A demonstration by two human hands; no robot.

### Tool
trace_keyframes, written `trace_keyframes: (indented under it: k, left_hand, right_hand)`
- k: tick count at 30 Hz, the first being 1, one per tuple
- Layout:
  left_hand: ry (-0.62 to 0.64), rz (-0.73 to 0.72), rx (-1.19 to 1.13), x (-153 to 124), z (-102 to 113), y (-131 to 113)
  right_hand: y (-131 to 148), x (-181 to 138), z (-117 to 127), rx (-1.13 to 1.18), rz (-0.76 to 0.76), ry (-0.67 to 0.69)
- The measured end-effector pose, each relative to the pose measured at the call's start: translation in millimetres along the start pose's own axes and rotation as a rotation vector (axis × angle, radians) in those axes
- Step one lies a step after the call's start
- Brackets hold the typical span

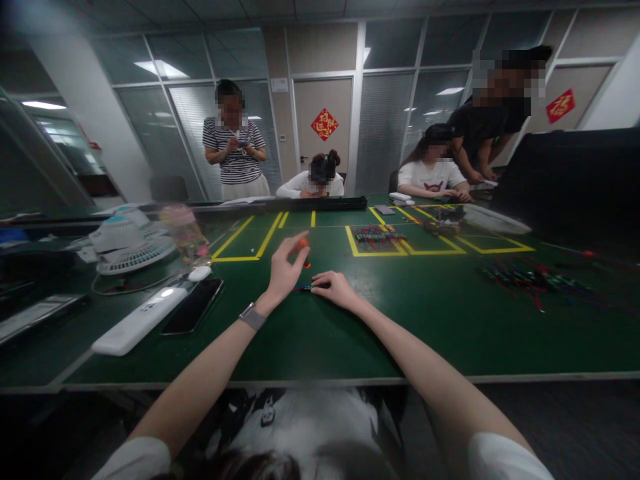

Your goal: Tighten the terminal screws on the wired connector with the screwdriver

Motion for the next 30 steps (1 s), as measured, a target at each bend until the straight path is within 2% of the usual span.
trace_keyframes:
  k: [4,9,14,20,26,30]
  left_hand:
    - [-0.03,0.005,0.047,-0.3,2.0,-2.1]
    - [0.001,0.009,-0.031,-0.1,0.8,-1.9]
    - [-0.051,0.012,0.053,0.4,3.7,-2.3]
    - [-0.003,0.005,-0.02,0.6,1.4,-0.5]
    - [-0.073,0.009,0.053,0.2,3.7,-0.7]
    - [-0.016,0.006,0.007,0.7,3.4,-3.0]
  right_hand:
    - [-1.6,0.4,-0.6,0.005,0.003,-0.001]
    - [-3.3,0.6,-1.3,0.002,-0.003,0.001]
    - [-2.1,0.3,-0.6,0.008,0.004,0.006]
    - [-1.6,0.0,0.0,-0.006,-0.002,0.004]
    - [-0.3,-0.3,0.4,-0.003,0.001,0.004]
    - [0.2,-0.3,0.7,-0.003,0.0,0.001]
Point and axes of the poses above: each hand's wrist, its own x-axis towards the middle knuckle, its own z-axis out of the back of the hand, y = z × x, the point moved 3 cm from there along x, towards the middle knuckle, and after that the axes turned 3 degrees about x, right-handed, at the moved point
